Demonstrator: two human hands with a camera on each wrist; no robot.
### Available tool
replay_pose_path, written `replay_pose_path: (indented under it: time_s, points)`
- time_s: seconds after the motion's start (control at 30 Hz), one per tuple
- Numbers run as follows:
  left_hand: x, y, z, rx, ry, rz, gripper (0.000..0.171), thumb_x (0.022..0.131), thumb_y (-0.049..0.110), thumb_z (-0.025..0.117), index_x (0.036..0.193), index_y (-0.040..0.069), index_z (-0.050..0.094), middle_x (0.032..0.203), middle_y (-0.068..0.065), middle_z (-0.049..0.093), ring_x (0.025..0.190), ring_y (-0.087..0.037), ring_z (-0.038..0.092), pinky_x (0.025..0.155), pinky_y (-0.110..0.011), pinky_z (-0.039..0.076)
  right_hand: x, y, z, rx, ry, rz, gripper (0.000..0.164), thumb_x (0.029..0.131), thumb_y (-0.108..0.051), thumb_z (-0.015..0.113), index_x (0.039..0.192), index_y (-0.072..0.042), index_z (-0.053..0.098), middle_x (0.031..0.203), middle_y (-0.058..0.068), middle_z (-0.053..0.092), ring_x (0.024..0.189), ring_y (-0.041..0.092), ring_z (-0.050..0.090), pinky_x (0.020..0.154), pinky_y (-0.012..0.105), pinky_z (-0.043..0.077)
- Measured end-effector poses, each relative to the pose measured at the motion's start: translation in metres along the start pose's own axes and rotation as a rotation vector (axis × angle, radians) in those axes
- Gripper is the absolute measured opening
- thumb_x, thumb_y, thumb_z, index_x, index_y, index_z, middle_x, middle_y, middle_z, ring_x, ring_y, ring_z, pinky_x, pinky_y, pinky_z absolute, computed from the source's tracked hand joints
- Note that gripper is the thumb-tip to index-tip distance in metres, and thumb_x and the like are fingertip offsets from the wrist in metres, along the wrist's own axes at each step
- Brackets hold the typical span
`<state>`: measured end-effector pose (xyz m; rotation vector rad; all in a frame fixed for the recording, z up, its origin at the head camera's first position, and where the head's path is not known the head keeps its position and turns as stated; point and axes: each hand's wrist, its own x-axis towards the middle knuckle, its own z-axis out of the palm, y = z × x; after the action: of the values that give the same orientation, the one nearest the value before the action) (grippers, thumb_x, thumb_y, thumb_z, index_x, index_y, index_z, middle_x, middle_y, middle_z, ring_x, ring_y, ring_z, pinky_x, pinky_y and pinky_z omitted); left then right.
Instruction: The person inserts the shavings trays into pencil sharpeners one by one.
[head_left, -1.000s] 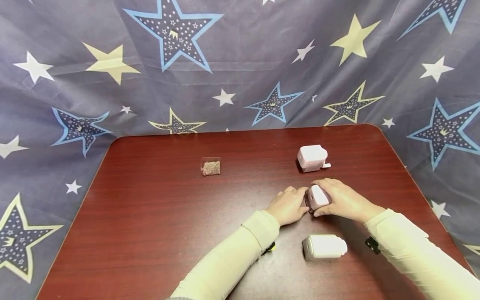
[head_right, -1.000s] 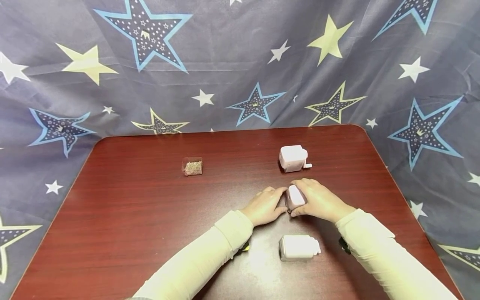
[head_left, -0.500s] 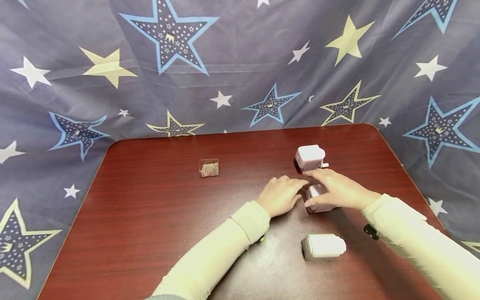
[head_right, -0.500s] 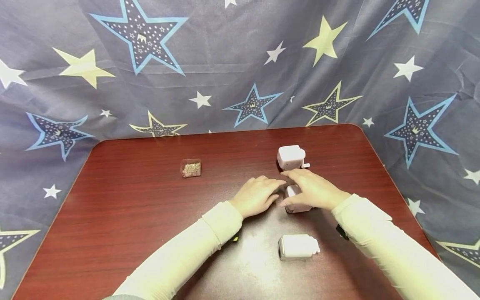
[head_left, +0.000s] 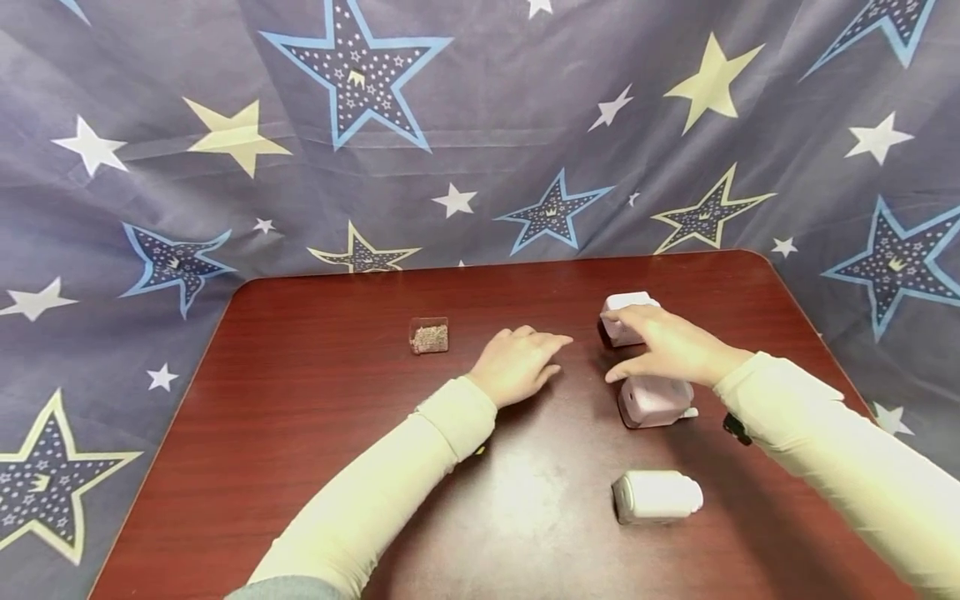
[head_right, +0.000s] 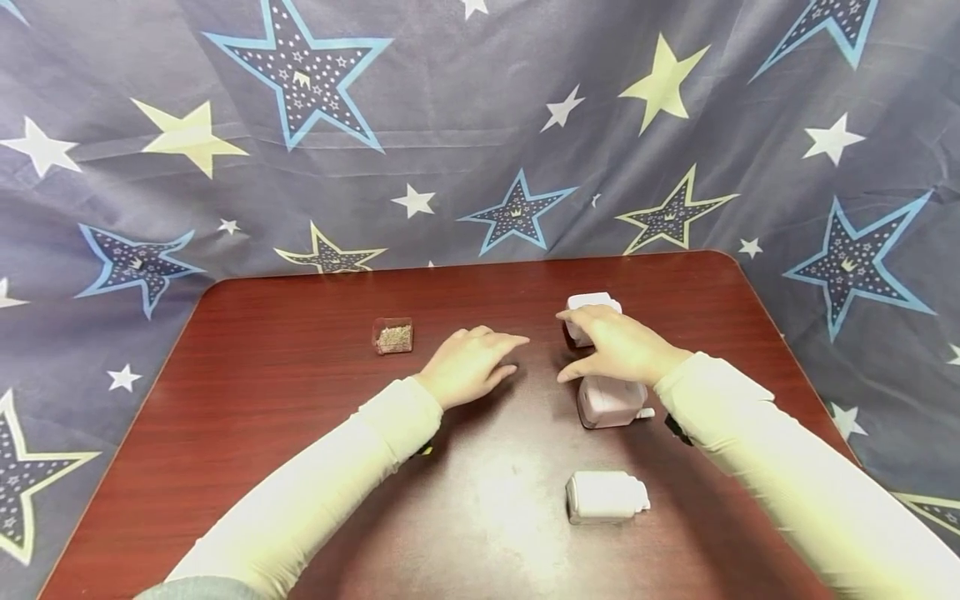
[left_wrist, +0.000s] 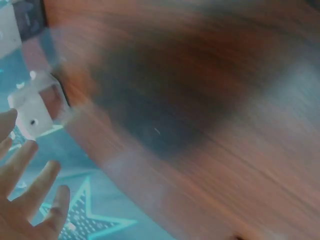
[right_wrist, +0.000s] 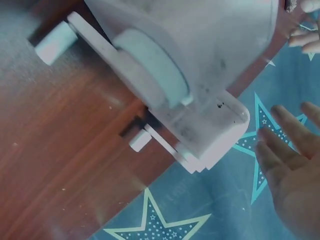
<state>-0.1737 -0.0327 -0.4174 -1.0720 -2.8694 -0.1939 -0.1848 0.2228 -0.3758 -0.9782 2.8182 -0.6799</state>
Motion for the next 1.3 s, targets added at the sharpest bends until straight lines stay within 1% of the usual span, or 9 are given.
replay_pose_path:
  time_s: [0.13, 0.3, 0.43, 0.57, 0.7, 0.83, 0.97, 1.13, 1.3]
  points:
    - [-0.007, -0.019, -0.006, 0.000, -0.004, -0.025, 0.051, 0.096, 0.035, 0.059, 0.144, 0.018, 0.059, 0.135, 0.001, 0.067, 0.116, -0.028, 0.062, 0.088, -0.043, 0.050, 0.008, 0.005, -0.003, -0.011, 0.030, -0.016, 0.086, 0.069, -0.044, 0.085, 0.134, 0.006, 0.060, 0.132, 0.023, 0.062, 0.128, 0.038, 0.052, 0.108, 0.052, 0.038]
    - [-0.019, -0.045, -0.014, 0.034, 0.019, -0.061, 0.054, 0.095, 0.037, 0.060, 0.143, 0.014, 0.060, 0.134, -0.003, 0.068, 0.114, -0.031, 0.062, 0.087, -0.046, 0.050, 0.015, 0.013, -0.008, -0.019, 0.026, 0.042, 0.094, 0.067, -0.043, 0.086, 0.140, 0.006, 0.054, 0.137, 0.026, 0.056, 0.132, 0.041, 0.046, 0.111, 0.053, 0.033]
    - [-0.029, -0.064, -0.020, 0.068, 0.034, -0.104, 0.057, 0.093, 0.040, 0.062, 0.144, 0.013, 0.059, 0.132, -0.005, 0.069, 0.114, -0.031, 0.062, 0.087, -0.048, 0.050, 0.020, 0.022, -0.010, -0.021, 0.024, 0.061, 0.097, 0.066, -0.044, 0.087, 0.141, 0.006, 0.052, 0.139, 0.029, 0.054, 0.133, 0.044, 0.044, 0.112, 0.055, 0.030]
    - [-0.038, -0.081, -0.025, 0.087, 0.008, -0.155, 0.064, 0.091, 0.043, 0.064, 0.146, 0.010, 0.056, 0.132, -0.009, 0.069, 0.116, -0.033, 0.061, 0.090, -0.049, 0.049, 0.021, 0.029, -0.012, -0.020, 0.022, 0.081, 0.100, 0.065, -0.044, 0.087, 0.142, 0.007, 0.050, 0.140, 0.031, 0.053, 0.133, 0.044, 0.044, 0.112, 0.056, 0.031]
    - [-0.046, -0.096, -0.027, 0.065, -0.033, -0.225, 0.075, 0.087, 0.045, 0.068, 0.149, 0.006, 0.052, 0.137, -0.012, 0.065, 0.122, -0.036, 0.057, 0.094, -0.052, 0.046, 0.022, 0.032, -0.015, -0.014, 0.011, 0.103, 0.103, 0.065, -0.044, 0.087, 0.145, 0.009, 0.048, 0.143, 0.033, 0.050, 0.135, 0.046, 0.042, 0.112, 0.057, 0.030]
    - [-0.052, -0.111, -0.023, 0.030, -0.059, -0.321, 0.086, 0.082, 0.048, 0.073, 0.151, 0.003, 0.047, 0.144, -0.014, 0.059, 0.127, -0.037, 0.053, 0.096, -0.054, 0.043, 0.024, 0.033, -0.016, -0.014, 0.003, 0.120, 0.104, 0.066, -0.043, 0.087, 0.146, 0.008, 0.045, 0.145, 0.033, 0.048, 0.137, 0.046, 0.039, 0.113, 0.058, 0.028]
    - [-0.056, -0.124, -0.014, -0.006, -0.097, -0.401, 0.095, 0.079, 0.052, 0.074, 0.153, 0.002, 0.044, 0.151, -0.017, 0.052, 0.132, -0.039, 0.048, 0.099, -0.056, 0.041, 0.025, 0.032, -0.014, -0.012, 0.007, 0.122, 0.104, 0.066, -0.042, 0.087, 0.147, 0.008, 0.045, 0.146, 0.032, 0.048, 0.138, 0.045, 0.040, 0.113, 0.057, 0.028]
    - [-0.061, -0.138, -0.001, -0.044, -0.130, -0.495, 0.099, 0.077, 0.052, 0.075, 0.154, -0.001, 0.041, 0.155, -0.020, 0.045, 0.136, -0.042, 0.044, 0.101, -0.059, 0.039, 0.028, 0.028, -0.011, -0.002, 0.000, 0.114, 0.104, 0.066, -0.041, 0.087, 0.147, 0.008, 0.045, 0.146, 0.033, 0.048, 0.138, 0.045, 0.040, 0.114, 0.056, 0.028]
    - [-0.064, -0.148, 0.009, -0.089, -0.145, -0.564, 0.101, 0.077, 0.050, 0.076, 0.154, -0.003, 0.039, 0.154, -0.023, 0.046, 0.136, -0.043, 0.044, 0.102, -0.060, 0.040, 0.029, 0.029, -0.010, -0.006, -0.001, 0.117, 0.103, 0.066, -0.040, 0.088, 0.146, 0.009, 0.045, 0.146, 0.033, 0.048, 0.138, 0.046, 0.040, 0.115, 0.055, 0.028]
